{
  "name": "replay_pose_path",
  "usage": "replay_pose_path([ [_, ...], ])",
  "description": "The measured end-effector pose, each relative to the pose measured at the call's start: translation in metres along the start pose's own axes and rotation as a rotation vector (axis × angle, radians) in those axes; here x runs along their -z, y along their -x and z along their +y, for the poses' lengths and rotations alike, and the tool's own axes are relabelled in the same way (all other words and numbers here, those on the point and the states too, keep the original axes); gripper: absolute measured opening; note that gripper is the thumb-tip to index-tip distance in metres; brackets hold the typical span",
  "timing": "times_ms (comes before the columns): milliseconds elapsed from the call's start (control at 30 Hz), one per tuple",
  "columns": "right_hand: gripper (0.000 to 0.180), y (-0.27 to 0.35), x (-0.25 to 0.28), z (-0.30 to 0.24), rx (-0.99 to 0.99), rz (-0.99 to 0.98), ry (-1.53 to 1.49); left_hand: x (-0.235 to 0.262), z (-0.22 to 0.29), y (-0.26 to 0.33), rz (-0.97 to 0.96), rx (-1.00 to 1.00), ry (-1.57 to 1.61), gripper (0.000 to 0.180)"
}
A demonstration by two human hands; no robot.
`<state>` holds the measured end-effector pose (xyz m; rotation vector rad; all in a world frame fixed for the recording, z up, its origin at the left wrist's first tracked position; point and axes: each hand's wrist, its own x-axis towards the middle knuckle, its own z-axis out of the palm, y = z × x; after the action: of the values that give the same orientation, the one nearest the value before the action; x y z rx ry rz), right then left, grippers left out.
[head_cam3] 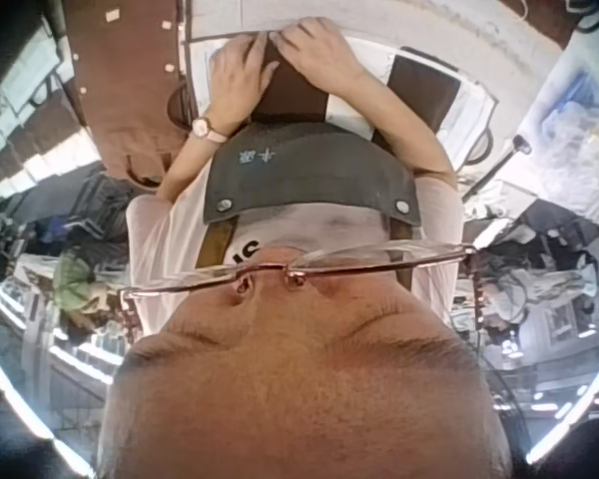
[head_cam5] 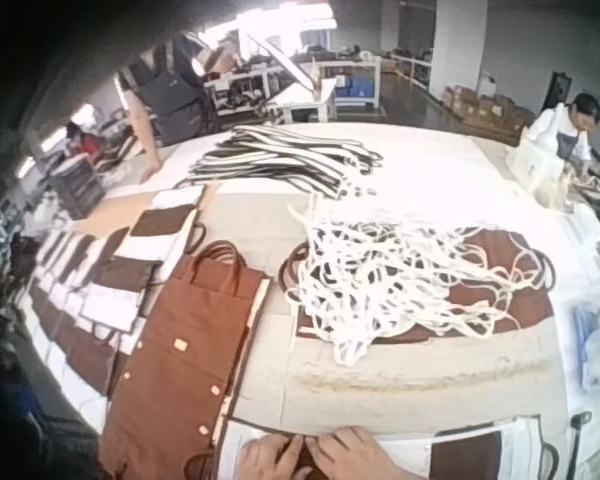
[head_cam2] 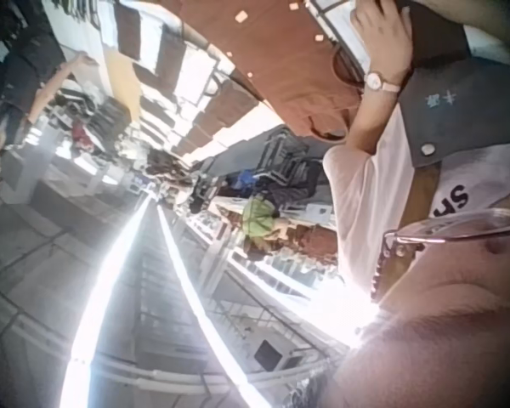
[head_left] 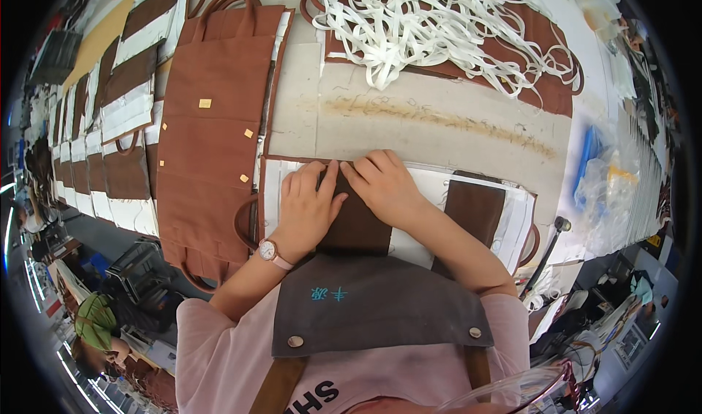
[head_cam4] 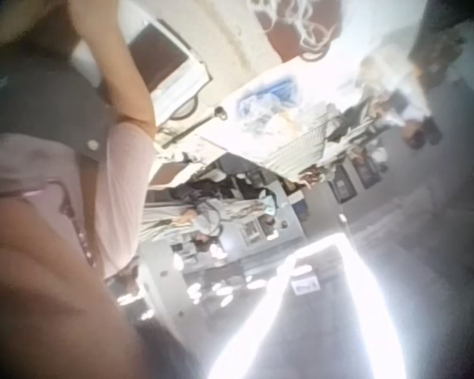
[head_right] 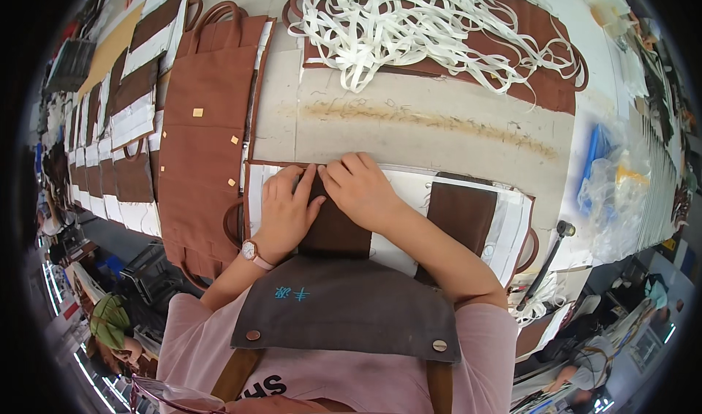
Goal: The person assembles a brown tote bag by hand, attaching white straps to the bag's interior and securing them with a hammer. They repeatedly position the straps, press them into place, and use a hammer to fasten them. The person also flips the bag and moves it aside to continue working on the next unit.
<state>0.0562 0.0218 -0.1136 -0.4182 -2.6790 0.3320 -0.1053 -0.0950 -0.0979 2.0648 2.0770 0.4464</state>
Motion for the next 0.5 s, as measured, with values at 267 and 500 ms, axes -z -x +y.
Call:
replay_pose_path([
  [267,0.033,-0.005,0.001,-0.008,-0.134,0.04,-0.015,0.005,0.011,-0.001,-0.017,0.032,-0.13,0.063],
  [500,0.019,0.014,0.0,0.012,-0.339,0.087,-0.245,-0.01,0.016,0.002,-0.072,-0.08,-0.082,0.062],
])
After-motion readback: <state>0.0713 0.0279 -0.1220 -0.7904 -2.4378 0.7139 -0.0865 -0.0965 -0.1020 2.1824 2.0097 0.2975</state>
